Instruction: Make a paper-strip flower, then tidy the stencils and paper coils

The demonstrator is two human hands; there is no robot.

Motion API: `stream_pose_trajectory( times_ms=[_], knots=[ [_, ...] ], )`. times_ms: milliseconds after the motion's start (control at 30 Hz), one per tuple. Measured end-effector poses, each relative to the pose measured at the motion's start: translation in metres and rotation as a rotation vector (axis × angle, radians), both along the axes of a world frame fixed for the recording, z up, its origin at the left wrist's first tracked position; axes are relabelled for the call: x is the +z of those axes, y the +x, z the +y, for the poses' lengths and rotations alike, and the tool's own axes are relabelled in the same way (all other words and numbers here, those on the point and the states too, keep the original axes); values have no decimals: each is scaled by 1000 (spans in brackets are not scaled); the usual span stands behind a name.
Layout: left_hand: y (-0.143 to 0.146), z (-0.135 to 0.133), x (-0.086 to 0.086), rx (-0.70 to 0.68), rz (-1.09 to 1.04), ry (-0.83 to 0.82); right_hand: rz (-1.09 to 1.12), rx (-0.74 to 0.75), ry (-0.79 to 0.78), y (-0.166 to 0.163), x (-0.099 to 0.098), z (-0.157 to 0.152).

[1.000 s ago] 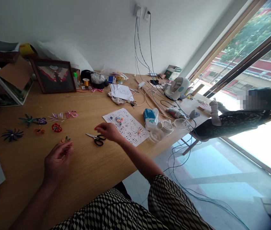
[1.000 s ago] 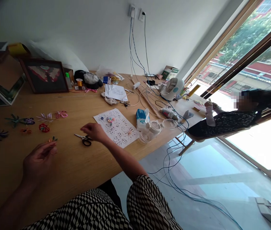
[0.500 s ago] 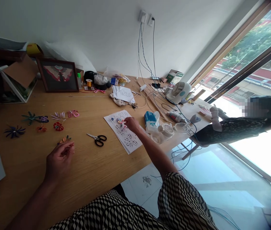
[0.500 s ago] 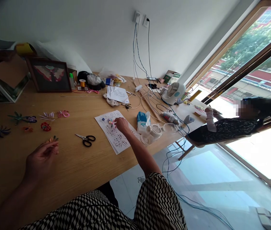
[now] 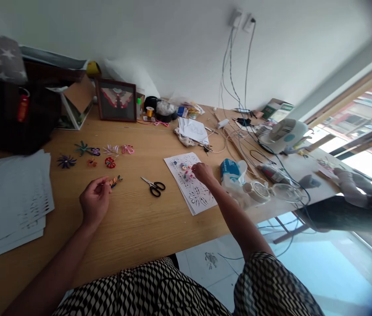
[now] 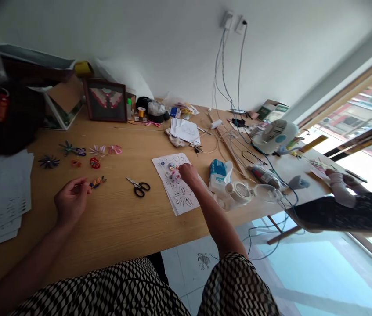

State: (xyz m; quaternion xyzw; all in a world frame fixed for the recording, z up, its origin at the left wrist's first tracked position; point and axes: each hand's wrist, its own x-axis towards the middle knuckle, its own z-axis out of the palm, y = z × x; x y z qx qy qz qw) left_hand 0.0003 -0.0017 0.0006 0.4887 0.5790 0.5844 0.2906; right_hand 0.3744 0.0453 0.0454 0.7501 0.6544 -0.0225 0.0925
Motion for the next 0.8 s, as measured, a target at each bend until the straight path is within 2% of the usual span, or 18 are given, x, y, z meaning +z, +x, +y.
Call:
stream_pose_trajectory(
  times_ms=[100, 200, 467, 667, 800],
  knots=[
    [-5, 4, 1, 59, -54, 1, -43, -9, -81, 0, 5, -2],
    [-8, 4, -1, 57, -85, 35, -78, -27, -145, -3, 8, -4],
    [-7, 6, -7, 43, -84, 103, -42, -11, -185, -2, 6, 0],
    [-4, 4, -3, 25, -60, 87, 48, 9, -163, 5, 3, 1],
    [-4, 3, -4, 15, -46, 91, 111, 16, -68, 7, 6, -1]
  ],
)
